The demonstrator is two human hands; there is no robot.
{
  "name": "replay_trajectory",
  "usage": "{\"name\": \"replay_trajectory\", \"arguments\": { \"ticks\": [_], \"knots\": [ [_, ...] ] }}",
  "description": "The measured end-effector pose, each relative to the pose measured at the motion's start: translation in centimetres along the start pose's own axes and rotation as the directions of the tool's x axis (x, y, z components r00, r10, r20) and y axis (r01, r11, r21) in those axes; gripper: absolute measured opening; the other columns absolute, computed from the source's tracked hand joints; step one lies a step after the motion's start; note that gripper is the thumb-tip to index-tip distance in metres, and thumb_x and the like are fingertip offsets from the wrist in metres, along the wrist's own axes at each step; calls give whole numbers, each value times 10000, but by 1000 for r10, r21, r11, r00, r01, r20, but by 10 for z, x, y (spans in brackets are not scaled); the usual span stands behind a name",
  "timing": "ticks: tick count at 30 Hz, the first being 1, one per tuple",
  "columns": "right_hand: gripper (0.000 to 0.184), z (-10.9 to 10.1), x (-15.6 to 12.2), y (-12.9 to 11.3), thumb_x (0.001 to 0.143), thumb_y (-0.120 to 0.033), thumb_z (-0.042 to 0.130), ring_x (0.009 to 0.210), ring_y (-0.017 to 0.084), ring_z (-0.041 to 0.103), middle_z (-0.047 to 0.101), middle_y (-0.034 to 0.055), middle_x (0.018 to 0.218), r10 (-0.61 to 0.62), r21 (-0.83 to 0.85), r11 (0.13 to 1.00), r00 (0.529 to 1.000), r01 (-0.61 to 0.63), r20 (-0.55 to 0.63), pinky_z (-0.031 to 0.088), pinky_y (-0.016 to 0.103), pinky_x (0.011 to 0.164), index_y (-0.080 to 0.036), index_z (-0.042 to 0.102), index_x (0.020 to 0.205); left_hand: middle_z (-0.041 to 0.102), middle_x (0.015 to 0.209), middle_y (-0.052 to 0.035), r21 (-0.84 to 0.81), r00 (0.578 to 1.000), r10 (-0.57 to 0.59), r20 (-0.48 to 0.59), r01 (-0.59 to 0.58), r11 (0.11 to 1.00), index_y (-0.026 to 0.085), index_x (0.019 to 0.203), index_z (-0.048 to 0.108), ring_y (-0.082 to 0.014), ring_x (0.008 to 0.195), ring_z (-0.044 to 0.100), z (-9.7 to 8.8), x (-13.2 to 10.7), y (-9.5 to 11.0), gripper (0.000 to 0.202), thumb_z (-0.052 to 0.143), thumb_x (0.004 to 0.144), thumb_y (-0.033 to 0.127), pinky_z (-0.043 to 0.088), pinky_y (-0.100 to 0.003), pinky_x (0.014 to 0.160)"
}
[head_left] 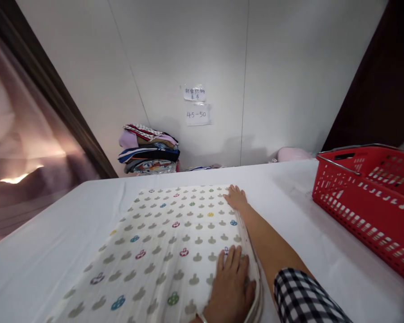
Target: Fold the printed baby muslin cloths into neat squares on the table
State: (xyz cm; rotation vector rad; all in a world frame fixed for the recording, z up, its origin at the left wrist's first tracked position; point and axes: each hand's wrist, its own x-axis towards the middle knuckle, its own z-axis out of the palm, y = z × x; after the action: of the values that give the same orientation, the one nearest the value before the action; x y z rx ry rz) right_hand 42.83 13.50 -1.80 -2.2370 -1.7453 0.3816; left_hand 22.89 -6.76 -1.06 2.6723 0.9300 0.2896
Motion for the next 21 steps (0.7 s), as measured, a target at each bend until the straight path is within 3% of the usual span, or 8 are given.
{"name": "replay_trajectory", "arguments": {
  "ticks": [3, 6, 11, 16, 21],
  "knots": [
    [546, -4, -12, -6, 897, -439, 337, 1375, 252, 66, 163, 70, 1503, 13, -33, 999, 1000, -13, 12, 65, 495, 1073, -185, 334, 1380, 310, 1456, -49, -7, 1000, -3, -29, 3, 1000, 243, 1357, 380, -273, 1351, 228, -1, -1, 2, 530, 335, 883, 476, 164, -524, 1111],
    [526, -5, -42, -12, 899, -413, 346, 1373, 258, 81, 192, 94, 1493, -5, -62, 998, 1000, 6, 15, 74, 501, 1071, -158, 366, 1359, 317, 1454, -41, -12, 997, -1, -76, 0, 1000, 243, 1339, 394, -242, 1359, 206, 0, -3, 3, 527, 292, 893, 506, 147, -494, 1120],
    [509, 0, -119, -6, 875, -367, 422, 1371, 242, 127, 241, 96, 1478, -146, -32, 988, 987, 148, 60, 165, 441, 1076, -157, 401, 1339, 354, 1426, -66, -17, 992, 11, -127, -14, 1000, 211, 1301, 426, -245, 1339, 237, -3, -4, 8, 504, 319, 891, 483, 149, -483, 1110],
    [394, 4, -196, 18, 896, -255, 372, 1346, 198, 236, 388, 85, 1406, -307, 163, 940, 952, 301, 14, 224, 401, 1086, -161, 523, 1247, 478, 1320, -56, -18, 993, 69, -96, -71, 997, 207, 1249, 466, -252, 1315, 266, -11, -5, 11, 436, 436, 856, 393, 144, -486, 1101],
    [392, 8, -267, 40, 888, -369, 421, 1324, 229, 293, 420, 51, 1384, -322, 315, 888, 942, 335, -95, 220, 468, 1095, -231, 549, 1232, 465, 1341, -46, -36, 975, 221, -21, -222, 974, 235, 1216, 496, -222, 1269, 349, -19, -39, -4, 379, 456, 863, 369, 240, -437, 1063]
  ]
}}
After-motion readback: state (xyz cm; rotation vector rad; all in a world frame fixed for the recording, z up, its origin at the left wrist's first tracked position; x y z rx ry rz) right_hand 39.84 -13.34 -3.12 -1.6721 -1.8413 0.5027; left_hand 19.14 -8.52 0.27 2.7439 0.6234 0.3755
